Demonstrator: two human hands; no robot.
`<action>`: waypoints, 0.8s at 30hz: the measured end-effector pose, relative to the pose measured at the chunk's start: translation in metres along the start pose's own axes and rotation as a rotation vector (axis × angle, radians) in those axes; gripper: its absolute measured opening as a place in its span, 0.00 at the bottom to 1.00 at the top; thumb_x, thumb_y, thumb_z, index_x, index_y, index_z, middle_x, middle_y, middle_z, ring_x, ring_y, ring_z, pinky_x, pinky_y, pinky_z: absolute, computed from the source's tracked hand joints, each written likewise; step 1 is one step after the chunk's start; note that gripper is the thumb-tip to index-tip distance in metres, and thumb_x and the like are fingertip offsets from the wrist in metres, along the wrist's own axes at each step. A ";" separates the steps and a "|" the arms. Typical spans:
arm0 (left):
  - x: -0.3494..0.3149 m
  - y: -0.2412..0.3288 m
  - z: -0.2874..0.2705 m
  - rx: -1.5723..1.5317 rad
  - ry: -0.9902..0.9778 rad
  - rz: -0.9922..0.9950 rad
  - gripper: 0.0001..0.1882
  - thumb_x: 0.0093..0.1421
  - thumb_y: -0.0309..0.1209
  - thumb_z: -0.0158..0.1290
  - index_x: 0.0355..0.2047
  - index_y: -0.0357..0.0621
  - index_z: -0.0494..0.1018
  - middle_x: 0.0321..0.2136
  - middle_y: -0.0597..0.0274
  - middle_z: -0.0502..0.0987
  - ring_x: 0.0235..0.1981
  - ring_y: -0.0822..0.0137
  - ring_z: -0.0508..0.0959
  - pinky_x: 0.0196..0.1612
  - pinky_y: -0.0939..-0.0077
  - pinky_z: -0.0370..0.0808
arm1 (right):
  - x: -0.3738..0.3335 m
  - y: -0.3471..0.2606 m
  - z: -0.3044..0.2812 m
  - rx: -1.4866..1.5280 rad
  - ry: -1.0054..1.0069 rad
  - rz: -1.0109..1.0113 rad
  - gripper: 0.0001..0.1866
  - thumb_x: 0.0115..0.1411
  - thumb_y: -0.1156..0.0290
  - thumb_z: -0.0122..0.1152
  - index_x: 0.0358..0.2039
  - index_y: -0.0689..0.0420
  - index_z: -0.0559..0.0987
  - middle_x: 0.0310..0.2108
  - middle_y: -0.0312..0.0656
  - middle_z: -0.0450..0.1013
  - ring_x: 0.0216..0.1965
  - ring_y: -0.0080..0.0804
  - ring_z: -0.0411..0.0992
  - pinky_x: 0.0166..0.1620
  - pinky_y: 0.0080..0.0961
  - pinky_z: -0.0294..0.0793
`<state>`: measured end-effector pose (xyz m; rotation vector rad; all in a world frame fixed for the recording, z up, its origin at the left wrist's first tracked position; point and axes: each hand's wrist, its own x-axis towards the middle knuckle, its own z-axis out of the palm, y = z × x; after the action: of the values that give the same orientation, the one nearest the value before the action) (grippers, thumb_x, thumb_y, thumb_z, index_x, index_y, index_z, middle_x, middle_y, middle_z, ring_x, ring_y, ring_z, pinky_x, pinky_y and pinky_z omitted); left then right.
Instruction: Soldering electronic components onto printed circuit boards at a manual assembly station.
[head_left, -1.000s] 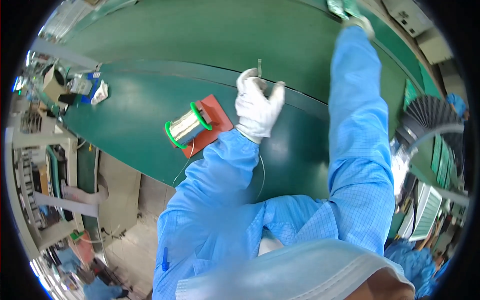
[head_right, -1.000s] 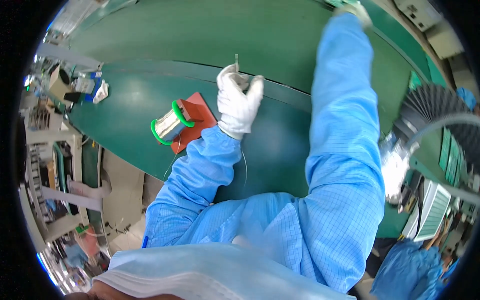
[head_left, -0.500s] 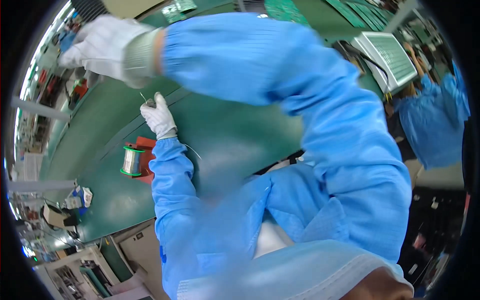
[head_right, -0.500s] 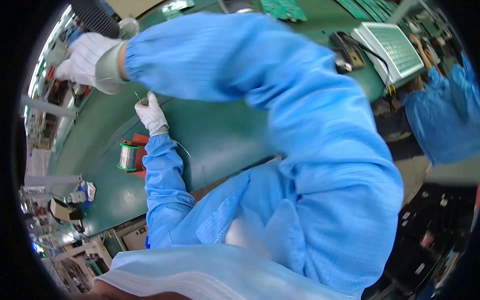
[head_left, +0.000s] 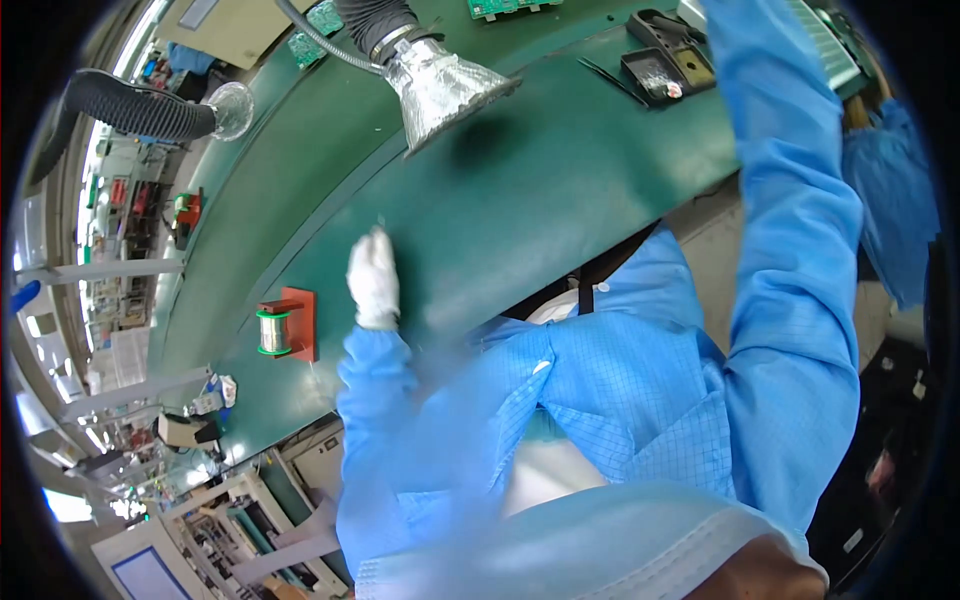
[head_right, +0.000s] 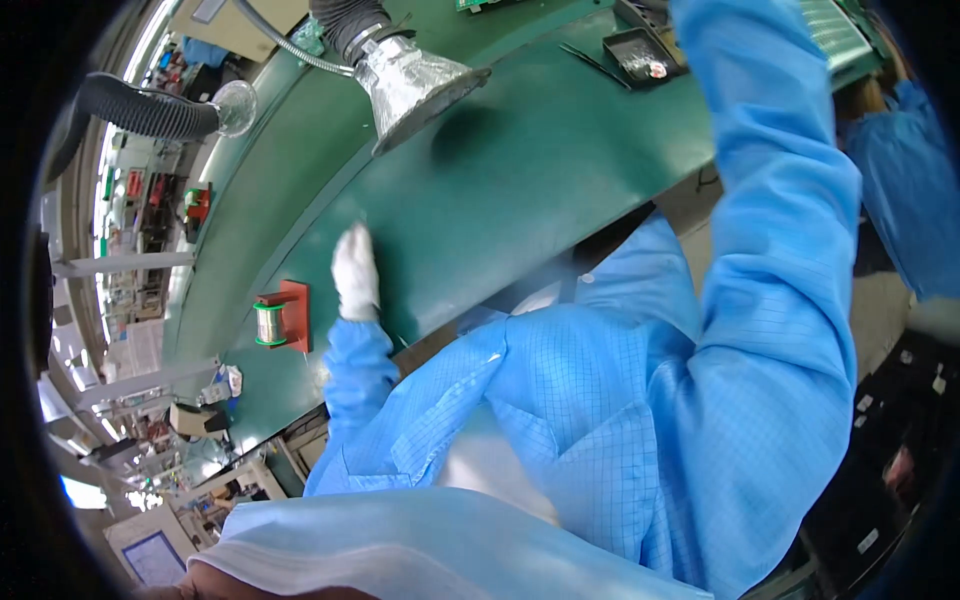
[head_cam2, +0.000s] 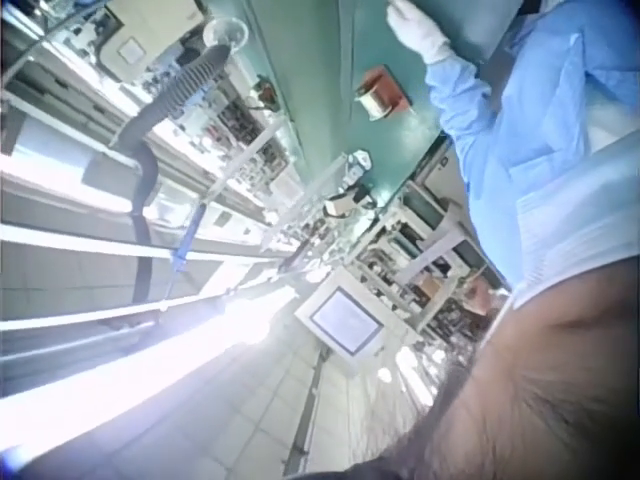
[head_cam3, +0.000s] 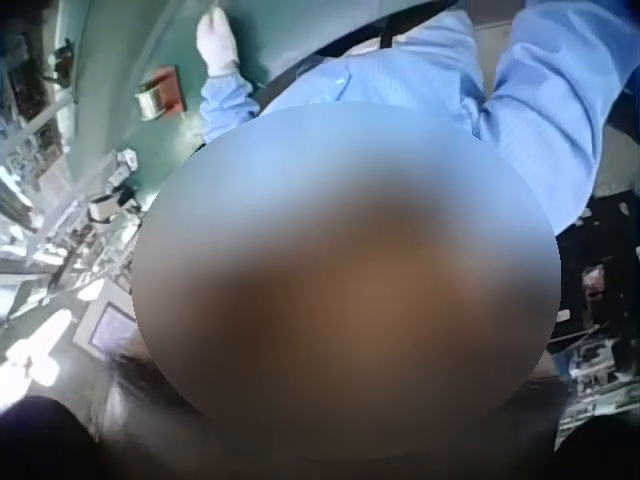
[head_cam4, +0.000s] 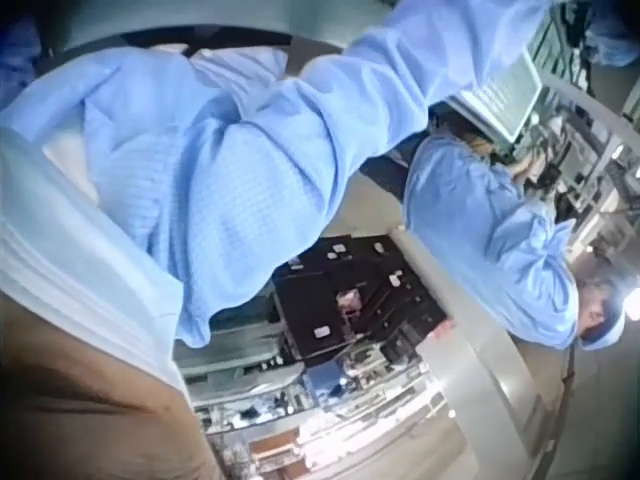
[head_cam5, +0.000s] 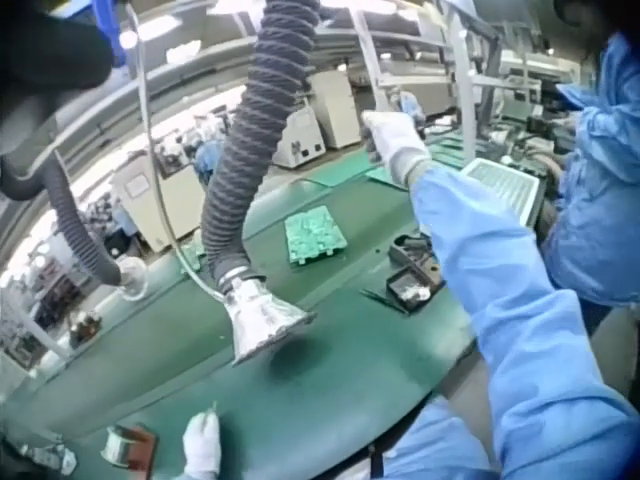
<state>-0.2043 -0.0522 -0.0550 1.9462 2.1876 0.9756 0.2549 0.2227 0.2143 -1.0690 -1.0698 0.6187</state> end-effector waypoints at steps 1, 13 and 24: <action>-0.020 0.031 -0.002 0.005 -0.041 -0.085 0.15 0.64 0.41 0.48 0.36 0.42 0.75 0.33 0.48 0.75 0.37 0.46 0.75 0.41 0.59 0.72 | 0.015 0.028 0.010 -0.096 -0.027 0.033 0.18 0.63 0.58 0.51 0.26 0.59 0.78 0.19 0.42 0.72 0.17 0.33 0.69 0.23 0.30 0.69; -0.073 0.099 0.000 0.391 0.062 0.020 0.05 0.55 0.29 0.57 0.32 0.46 0.73 0.30 0.57 0.74 0.27 0.55 0.76 0.29 0.65 0.73 | 0.072 0.314 0.123 -0.829 -0.803 0.300 0.26 0.57 0.46 0.55 0.46 0.53 0.81 0.50 0.44 0.74 0.50 0.33 0.70 0.51 0.28 0.67; -0.075 0.089 0.012 0.526 0.169 0.036 0.08 0.55 0.34 0.59 0.34 0.50 0.74 0.30 0.62 0.75 0.26 0.60 0.77 0.28 0.69 0.75 | 0.143 0.238 0.087 -0.616 -1.070 -0.423 0.22 0.60 0.57 0.59 0.46 0.62 0.78 0.35 0.38 0.78 0.36 0.29 0.75 0.41 0.26 0.73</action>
<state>-0.1058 -0.1154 -0.0485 2.1734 2.7335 0.6269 0.2494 0.4692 0.0598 -0.9484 -2.4651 0.5114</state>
